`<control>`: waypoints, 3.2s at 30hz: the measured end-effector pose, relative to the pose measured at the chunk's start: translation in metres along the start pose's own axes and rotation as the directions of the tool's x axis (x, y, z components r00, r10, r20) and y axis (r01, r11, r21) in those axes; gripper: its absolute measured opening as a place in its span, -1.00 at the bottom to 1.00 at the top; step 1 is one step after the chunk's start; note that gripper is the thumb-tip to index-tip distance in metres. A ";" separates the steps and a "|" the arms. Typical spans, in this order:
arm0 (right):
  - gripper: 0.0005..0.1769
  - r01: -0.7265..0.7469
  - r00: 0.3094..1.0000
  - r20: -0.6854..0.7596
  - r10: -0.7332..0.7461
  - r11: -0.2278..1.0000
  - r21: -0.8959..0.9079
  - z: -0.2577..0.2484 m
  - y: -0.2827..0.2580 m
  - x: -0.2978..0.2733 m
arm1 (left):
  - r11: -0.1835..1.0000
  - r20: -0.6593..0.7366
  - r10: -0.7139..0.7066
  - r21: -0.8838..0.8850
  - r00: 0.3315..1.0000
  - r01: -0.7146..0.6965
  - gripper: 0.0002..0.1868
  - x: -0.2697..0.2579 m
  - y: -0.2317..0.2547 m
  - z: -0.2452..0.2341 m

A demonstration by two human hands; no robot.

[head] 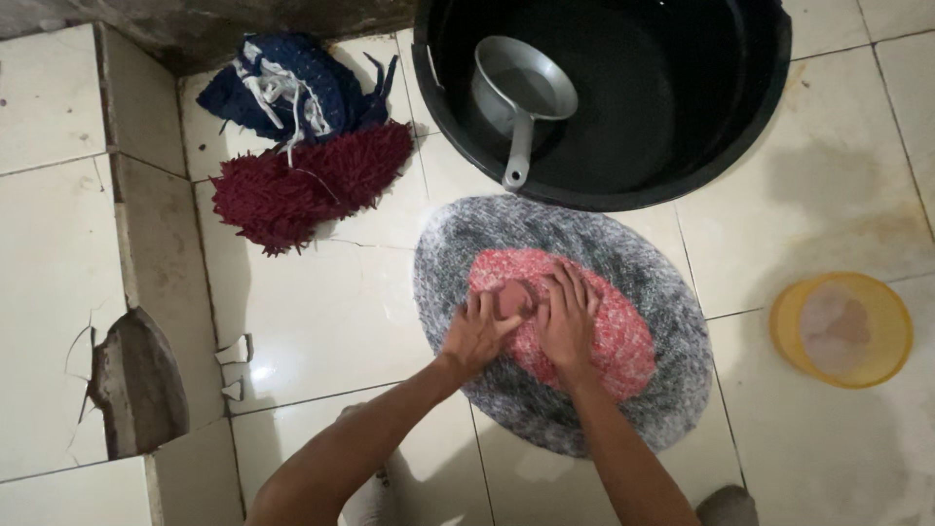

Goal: The person washes an oval rug on a tiled floor by hand using a bar of soap. They rub the soap across the surface and scrub the rug with their hands.

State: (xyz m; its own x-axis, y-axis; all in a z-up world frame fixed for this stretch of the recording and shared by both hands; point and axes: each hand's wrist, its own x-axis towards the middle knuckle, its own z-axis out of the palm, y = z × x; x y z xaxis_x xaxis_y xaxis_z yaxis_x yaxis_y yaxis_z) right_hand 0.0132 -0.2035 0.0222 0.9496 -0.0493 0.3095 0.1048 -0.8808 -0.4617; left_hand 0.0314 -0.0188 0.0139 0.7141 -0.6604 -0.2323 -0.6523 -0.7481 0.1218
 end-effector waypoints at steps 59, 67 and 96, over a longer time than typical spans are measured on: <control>-0.46 -0.019 0.999 0.028 0.024 0.987 -0.159 -0.014 -0.023 -0.042 | 0.958 0.034 -0.271 0.112 0.962 0.265 -0.44 -0.078 -0.067 0.000; -0.48 0.000 0.999 0.033 0.007 0.981 -0.193 -0.009 -0.015 -0.043 | 0.990 -0.260 0.024 0.140 0.965 0.013 -0.73 -0.113 -0.006 0.046; -0.48 -0.004 1.000 0.000 0.004 0.986 -0.168 -0.012 -0.020 -0.042 | 0.993 -0.026 -0.013 0.119 1.000 0.016 -0.61 -0.068 -0.011 0.033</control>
State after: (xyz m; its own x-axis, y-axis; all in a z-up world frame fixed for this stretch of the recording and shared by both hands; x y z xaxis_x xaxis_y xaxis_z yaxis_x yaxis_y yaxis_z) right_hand -0.0321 -0.1899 0.0288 0.9500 -0.0528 0.3078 0.0501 -0.9471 -0.3169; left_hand -0.0188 0.0364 -0.0036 0.7291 -0.6518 -0.2087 -0.6661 -0.7459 0.0027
